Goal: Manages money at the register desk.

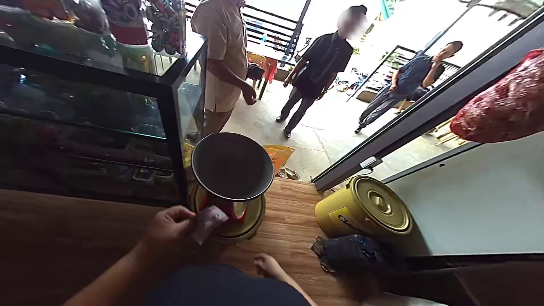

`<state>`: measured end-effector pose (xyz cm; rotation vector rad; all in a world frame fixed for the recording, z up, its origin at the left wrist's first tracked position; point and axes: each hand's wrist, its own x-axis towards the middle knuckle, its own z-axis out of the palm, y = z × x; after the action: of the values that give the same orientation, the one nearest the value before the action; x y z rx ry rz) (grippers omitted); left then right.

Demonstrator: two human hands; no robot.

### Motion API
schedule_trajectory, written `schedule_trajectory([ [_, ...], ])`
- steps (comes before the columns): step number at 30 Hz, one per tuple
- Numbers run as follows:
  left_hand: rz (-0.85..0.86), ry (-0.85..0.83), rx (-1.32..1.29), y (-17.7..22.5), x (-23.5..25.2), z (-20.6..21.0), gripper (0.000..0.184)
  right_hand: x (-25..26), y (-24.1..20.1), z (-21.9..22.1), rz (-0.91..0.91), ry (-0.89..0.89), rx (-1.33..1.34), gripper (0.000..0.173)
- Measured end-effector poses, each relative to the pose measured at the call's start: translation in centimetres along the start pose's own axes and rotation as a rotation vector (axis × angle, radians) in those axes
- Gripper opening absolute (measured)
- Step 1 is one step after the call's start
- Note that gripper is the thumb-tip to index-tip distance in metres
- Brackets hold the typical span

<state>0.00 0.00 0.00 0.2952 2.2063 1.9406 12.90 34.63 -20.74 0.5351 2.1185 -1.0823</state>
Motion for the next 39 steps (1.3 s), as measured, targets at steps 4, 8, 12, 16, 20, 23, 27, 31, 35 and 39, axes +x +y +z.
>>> schedule_trajectory([
  [4,0.038,0.044,0.172,-4.9,-3.9,-3.7,0.014,-2.8,-15.5,2.0,-0.273,-0.187,0.301,0.041],
  [8,0.273,0.103,0.440,-6.4,-5.9,-11.2,0.023,-5.0,-27.5,8.3,-0.664,-0.355,0.379,0.037],
  [12,0.127,0.201,0.475,-6.5,-11.1,-22.4,0.025,-4.7,-38.5,18.5,-0.833,-0.399,0.140,0.026],
  [16,-0.043,0.321,0.321,-6.6,-16.7,-32.8,0.024,-4.8,-48.7,29.2,-0.915,-0.481,-0.056,0.030],
  [20,0.023,0.198,0.040,-9.5,-20.1,-41.2,0.068,-3.7,-55.7,38.1,-0.949,-0.660,-0.062,0.021],
  [23,0.028,0.152,-0.196,-11.0,-21.5,-46.7,0.082,-2.4,-59.9,43.0,-0.944,-0.720,-0.093,0.009],
  [27,0.014,0.239,-0.402,-12.9,-21.9,-52.1,0.074,0.1,-65.7,48.0,-0.959,-0.750,-0.246,0.013],
  [31,-0.109,0.533,-0.428,-13.5,-20.0,-58.3,0.046,2.1,-73.7,53.1,-1.031,-0.779,-0.543,0.023],
  [35,-0.101,0.816,-0.315,-14.1,-17.3,-66.8,0.020,5.6,-83.3,58.5,-1.245,-0.890,-0.737,0.028],
  [39,-0.156,1.061,-0.243,-12.6,-15.7,-75.3,0.015,7.8,-93.2,64.0,-1.359,-0.995,-0.778,0.028],
])
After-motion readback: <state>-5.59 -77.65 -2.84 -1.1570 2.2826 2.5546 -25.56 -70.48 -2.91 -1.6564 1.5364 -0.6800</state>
